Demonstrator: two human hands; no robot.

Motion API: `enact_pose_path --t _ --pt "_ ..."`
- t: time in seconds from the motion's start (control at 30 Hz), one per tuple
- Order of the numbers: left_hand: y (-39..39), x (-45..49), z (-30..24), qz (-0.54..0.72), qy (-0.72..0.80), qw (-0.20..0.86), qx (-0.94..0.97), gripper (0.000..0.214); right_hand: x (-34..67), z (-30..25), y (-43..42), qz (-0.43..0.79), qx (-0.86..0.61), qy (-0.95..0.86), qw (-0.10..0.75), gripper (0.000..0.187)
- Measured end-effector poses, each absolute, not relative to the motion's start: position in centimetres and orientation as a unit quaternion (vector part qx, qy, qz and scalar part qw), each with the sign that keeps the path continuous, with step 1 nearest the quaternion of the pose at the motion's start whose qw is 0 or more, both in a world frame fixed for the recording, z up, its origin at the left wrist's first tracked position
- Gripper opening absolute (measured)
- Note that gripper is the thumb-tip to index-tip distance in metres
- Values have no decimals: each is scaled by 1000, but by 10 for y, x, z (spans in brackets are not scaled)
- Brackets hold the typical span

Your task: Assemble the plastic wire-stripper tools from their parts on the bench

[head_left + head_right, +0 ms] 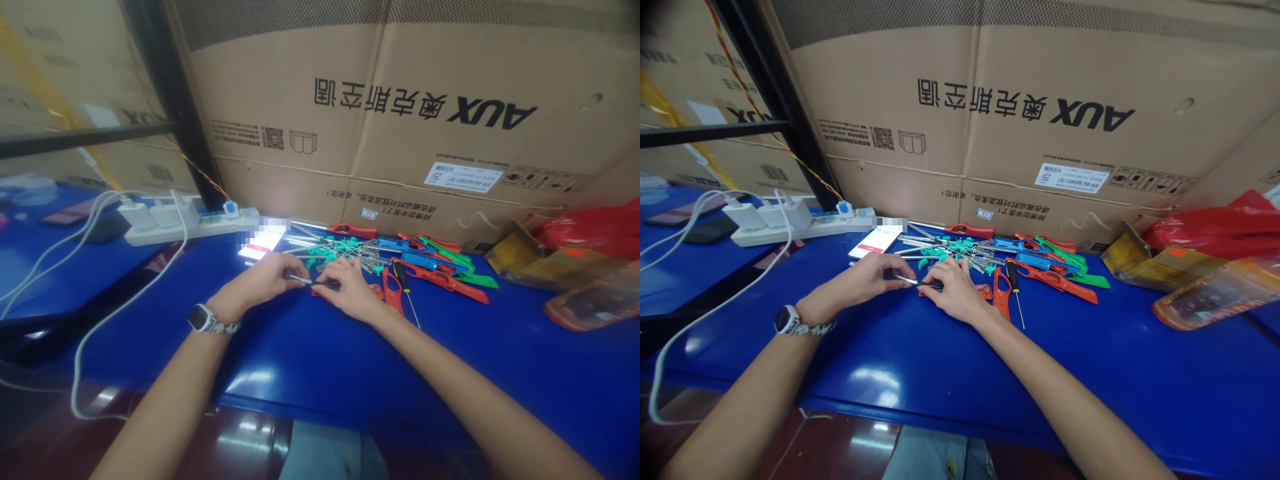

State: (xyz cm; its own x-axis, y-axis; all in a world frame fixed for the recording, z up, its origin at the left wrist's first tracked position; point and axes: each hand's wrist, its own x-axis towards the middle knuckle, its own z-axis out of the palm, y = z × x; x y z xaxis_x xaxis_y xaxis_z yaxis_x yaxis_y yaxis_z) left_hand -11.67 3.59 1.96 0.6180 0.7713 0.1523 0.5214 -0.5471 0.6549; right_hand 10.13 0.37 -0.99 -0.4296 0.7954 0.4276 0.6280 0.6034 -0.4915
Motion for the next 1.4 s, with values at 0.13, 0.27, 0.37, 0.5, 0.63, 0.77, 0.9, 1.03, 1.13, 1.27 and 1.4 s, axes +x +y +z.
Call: enact_pose_path --t 0.13,0.27,0.37,0.5,0.63,0.77,0.9,1.03,1.13,1.27,1.4 --pt "37 -118 18 207 362 301 858 15 99 -10 3 126 -438 -826 330 14" --pt "38 -116 16 210 346 291 867 16 95 -10 2 98 -443 -827 330 12" --pt "38 -117 15 217 346 295 864 16 95 -10 2 84 -443 -827 337 8" --pt "39 -119 14 218 357 308 854 16 101 -8 0 92 -454 -817 343 11" --pt "39 -117 15 210 364 312 852 17 105 -6 0 94 -446 -824 336 11" --pt "36 -113 18 201 371 317 850 17 101 -5 1 88 -416 -842 332 12" --pt "34 -112 21 200 369 327 846 15 99 -5 0 84 -422 -844 320 12" --pt "34 -114 23 202 377 333 841 16 102 -4 -2 71 -430 -845 311 12" --pt "34 -114 22 202 376 332 841 16 103 -4 -2 66 -423 -850 307 12" --pt "35 -112 18 207 365 331 845 17 101 -3 -1 59 -417 -852 309 12" --pt "35 -110 17 210 369 332 842 17 99 -4 -1 45 -413 -858 303 14"
